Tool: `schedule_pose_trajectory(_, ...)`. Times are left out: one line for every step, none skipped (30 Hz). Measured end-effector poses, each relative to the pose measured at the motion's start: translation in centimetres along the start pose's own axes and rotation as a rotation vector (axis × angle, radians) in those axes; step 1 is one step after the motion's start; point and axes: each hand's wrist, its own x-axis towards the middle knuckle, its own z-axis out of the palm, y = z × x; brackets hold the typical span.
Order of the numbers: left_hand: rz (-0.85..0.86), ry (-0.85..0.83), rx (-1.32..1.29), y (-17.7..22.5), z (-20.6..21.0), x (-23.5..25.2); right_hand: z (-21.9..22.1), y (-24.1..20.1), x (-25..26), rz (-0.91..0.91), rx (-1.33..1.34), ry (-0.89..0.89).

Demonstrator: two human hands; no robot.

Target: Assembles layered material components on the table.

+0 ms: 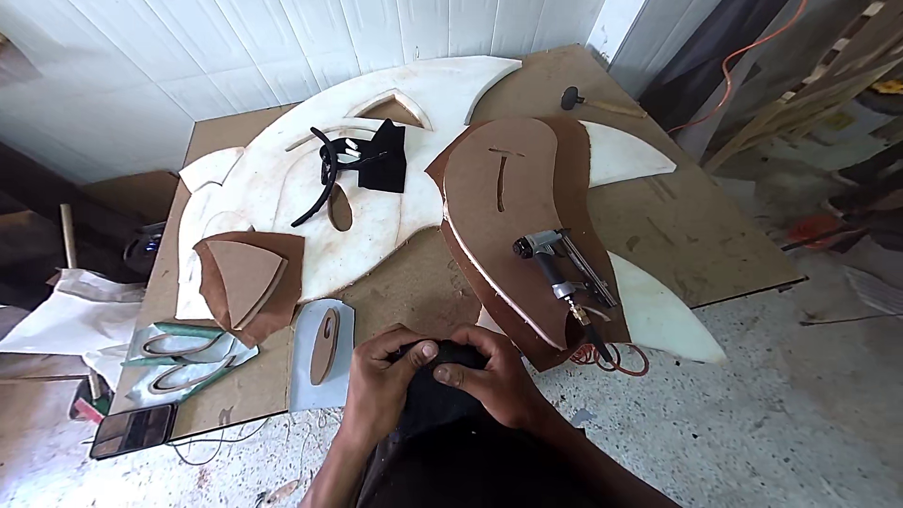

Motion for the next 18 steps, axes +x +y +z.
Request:
schedule_pose_trajectory(-0.042, -0.001, -0.068, -0.1, -0.1, -0.1, 0.1, 0.0, 0.0, -0.017, 0.018, -0.01)
schedule_pose_trajectory(-0.096, -0.005, -0.147, -0.2, -0.1, -0.1, 0.1, -0.1, 0.0, -0.034, 0.031, -0.024)
schedule_pose_trajectory(-0.153, -0.013, -0.23, -0.3, -0.1, -0.1, 0.2, -0.2, 0.0, -0.043, 0.039, -0.035)
schedule_pose_trajectory(-0.215, -0.025, -0.31, -0.4, -0.1, -0.2, 0.3, -0.2, -0.1, -0.054, 0.037, -0.043)
schedule_pose_trajectory(-0.27, -0.039, -0.375, -0.5, -0.1, -0.2, 0.3, -0.1, -0.1, -0.069, 0.026, -0.047)
schedule_pose_trajectory(-0.319, -0.058, -0.435, -0.5, -0.1, -0.2, 0.3, -0.1, 0.0, -0.092, 0.008, -0.048)
schedule_pose_trajectory(-0.363, -0.083, -0.489, -0.6, -0.2, -0.1, 0.3, 0.0, 0.1, -0.119, -0.018, -0.045)
schedule_pose_trajectory(-0.401, -0.115, -0.531, -0.6, -0.3, -0.1, 0.3, 0.1, 0.1, -0.149, -0.057, -0.038)
schedule_pose_trajectory(-0.433, -0.147, -0.57, -0.6, -0.3, -0.1, 0.1, 0.1, 0.2, -0.186, -0.108, -0.034)
schedule_pose_trajectory(-0.45, -0.178, -0.606, -0.7, -0.3, -0.1, -0.1, 0.0, 0.3, -0.236, -0.169, -0.031)
schedule_pose_trajectory(-0.451, -0.214, -0.64, -0.8, -0.3, -0.1, -0.5, -0.1, 0.5, -0.291, -0.232, -0.033)
schedule_pose_trajectory(-0.445, -0.257, -0.673, -1.0, -0.3, -0.1, -0.9, -0.3, 0.7, -0.346, -0.291, -0.043)
schedule_pose_trajectory(-0.436, -0.306, -0.7, -1.4, -0.4, 0.0, -1.2, -0.5, 1.0, -0.398, -0.337, -0.053)
schedule_pose_trajectory(-0.43, -0.359, -0.72, -1.7, -0.5, 0.1, -1.5, -0.7, 1.1, -0.429, -0.367, -0.062)
schedule_pose_trajectory(-0.43, -0.41, -0.733, -2.0, -0.6, 0.3, -1.8, -0.7, 1.3, -0.442, -0.38, -0.074)
schedule_pose_trajectory(-0.428, -0.457, -0.721, -2.2, -0.6, 0.7, -2.2, -0.7, 1.6, -0.441, -0.383, -0.092)
schedule_pose_trajectory(-0.418, -0.5, -0.687, -2.4, -0.7, 1.1, -2.7, -0.6, 2.0, -0.433, -0.384, -0.114)
schedule_pose_trajectory(-0.404, -0.533, -0.644, -2.7, -0.6, 1.6, -3.1, -0.4, 2.4, -0.426, -0.374, -0.14)
